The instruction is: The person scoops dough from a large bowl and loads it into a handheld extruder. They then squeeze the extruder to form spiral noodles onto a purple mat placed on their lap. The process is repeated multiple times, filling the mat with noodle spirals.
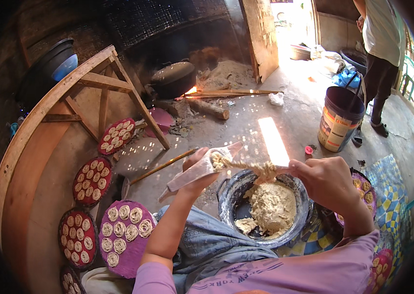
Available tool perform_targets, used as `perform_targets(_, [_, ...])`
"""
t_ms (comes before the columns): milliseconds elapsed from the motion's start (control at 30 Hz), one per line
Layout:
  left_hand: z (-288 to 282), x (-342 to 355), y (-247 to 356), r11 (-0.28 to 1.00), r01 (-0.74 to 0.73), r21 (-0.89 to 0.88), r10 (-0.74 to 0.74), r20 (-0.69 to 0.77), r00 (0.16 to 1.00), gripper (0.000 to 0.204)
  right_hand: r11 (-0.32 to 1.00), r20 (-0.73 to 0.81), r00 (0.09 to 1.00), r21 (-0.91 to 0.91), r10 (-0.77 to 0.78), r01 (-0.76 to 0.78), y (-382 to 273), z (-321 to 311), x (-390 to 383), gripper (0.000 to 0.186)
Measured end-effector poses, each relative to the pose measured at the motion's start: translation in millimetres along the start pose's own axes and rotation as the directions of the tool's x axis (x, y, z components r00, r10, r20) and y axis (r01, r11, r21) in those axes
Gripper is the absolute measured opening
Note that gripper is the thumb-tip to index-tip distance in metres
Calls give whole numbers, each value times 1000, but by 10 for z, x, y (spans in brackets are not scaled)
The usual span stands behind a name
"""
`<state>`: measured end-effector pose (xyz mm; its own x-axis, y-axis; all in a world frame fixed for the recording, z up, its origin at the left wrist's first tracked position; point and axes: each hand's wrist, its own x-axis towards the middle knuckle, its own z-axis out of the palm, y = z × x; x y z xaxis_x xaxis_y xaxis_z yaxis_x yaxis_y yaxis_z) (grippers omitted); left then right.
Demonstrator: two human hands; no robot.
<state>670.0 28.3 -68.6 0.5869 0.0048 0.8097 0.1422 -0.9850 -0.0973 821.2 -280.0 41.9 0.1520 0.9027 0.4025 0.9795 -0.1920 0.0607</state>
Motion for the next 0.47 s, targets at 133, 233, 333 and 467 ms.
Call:
perform_targets(133, [53,-60,208,997,53,-56,-57,-79,995,48,885,-213,957,458,197,-80,-86,480,37,29])
perform_targets(233, [101,3,301,958,190,-214,-165,132,977,60,779,-192,946,621,262,-90,-315,922,117,40])
perform_targets(333, [175,40,298,1000,0,-5,-1,-178,984,53,647,-126,946,755,299,-104,-594,1185,40,53])
perform_targets(467, [86,25,39,964,-8,267,5,14,1000,41,460,321,936,816,146,-351,-552,1157,-156,56])
